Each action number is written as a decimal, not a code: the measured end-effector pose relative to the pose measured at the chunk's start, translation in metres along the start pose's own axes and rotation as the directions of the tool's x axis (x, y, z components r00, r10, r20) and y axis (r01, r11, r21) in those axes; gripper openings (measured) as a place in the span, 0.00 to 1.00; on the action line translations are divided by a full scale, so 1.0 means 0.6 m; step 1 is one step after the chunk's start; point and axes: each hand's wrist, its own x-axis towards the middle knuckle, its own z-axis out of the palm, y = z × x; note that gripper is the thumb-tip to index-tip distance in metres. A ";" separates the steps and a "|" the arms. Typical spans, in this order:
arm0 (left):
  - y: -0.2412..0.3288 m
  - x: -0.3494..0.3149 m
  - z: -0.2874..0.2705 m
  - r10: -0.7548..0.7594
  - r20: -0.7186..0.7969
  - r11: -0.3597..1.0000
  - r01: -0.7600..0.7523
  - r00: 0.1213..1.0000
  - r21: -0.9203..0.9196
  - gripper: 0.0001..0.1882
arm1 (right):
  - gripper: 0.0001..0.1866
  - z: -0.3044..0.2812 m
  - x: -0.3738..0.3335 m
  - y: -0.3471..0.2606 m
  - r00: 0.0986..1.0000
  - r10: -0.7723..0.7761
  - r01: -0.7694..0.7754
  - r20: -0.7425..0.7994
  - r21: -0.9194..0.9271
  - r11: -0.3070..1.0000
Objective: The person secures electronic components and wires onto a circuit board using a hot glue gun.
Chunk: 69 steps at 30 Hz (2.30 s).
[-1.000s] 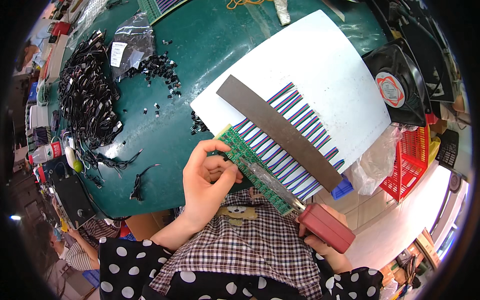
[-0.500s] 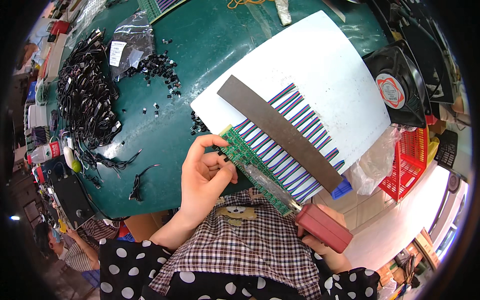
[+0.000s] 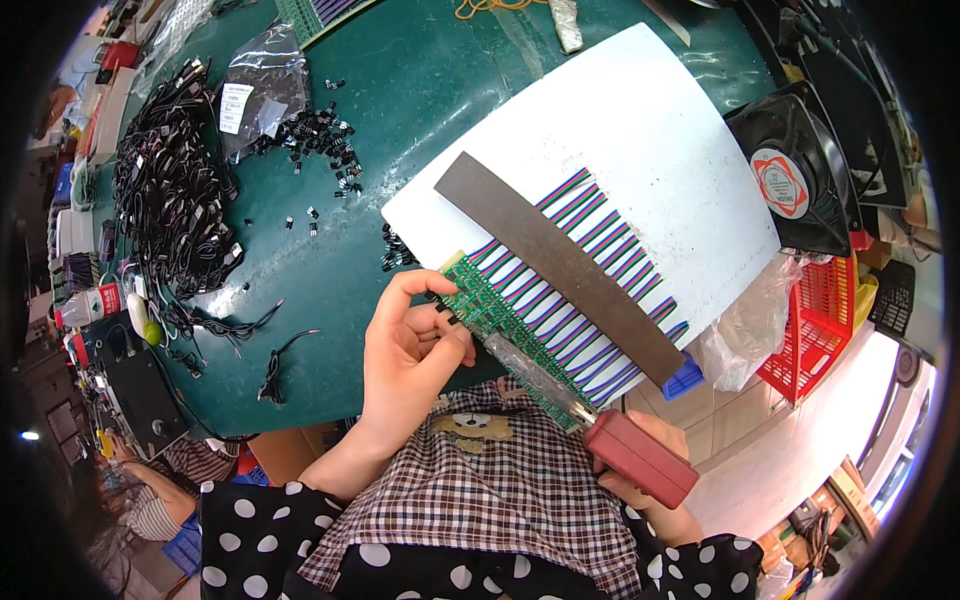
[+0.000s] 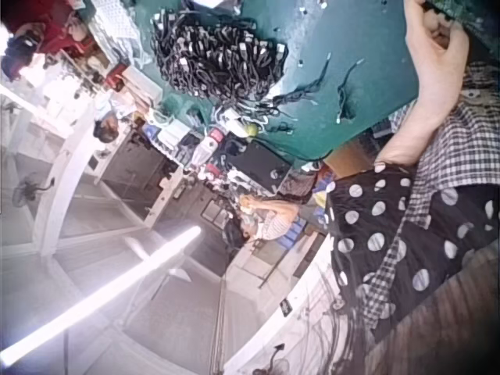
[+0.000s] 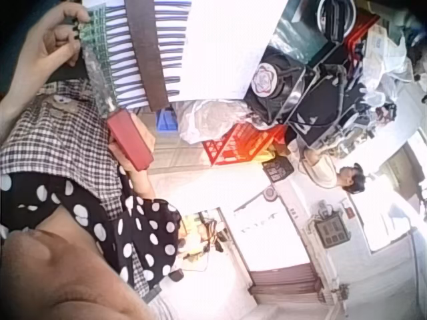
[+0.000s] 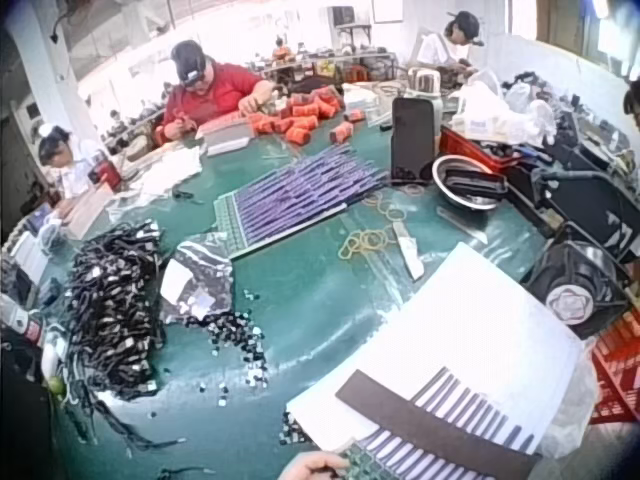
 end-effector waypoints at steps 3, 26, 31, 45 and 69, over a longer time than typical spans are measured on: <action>0.000 0.000 0.000 0.001 0.000 1.000 -0.001 1.000 0.008 0.17 | 0.36 0.007 0.008 -0.002 1.000 0.012 -0.009 -0.017 0.192 0.981; 0.008 0.006 -0.051 0.259 -0.279 0.875 -0.102 0.925 0.474 0.18 | 0.34 0.022 0.033 -0.062 0.966 0.230 -0.194 -0.120 0.253 0.948; 0.007 0.030 -0.068 0.417 -0.284 0.700 -0.106 0.863 0.706 0.10 | 0.34 0.024 0.036 -0.057 0.970 0.208 -0.166 -0.125 0.283 0.945; 0.004 -0.029 -0.020 -0.066 0.010 0.980 0.066 0.998 -0.189 0.07 | 0.32 0.018 0.029 -0.067 0.955 0.273 -0.214 -0.116 0.365 0.906; -0.005 -0.016 0.017 -0.007 -0.026 0.999 0.008 1.000 0.033 0.11 | 0.35 -0.026 -0.032 0.025 0.998 -0.050 0.059 0.047 -0.195 0.979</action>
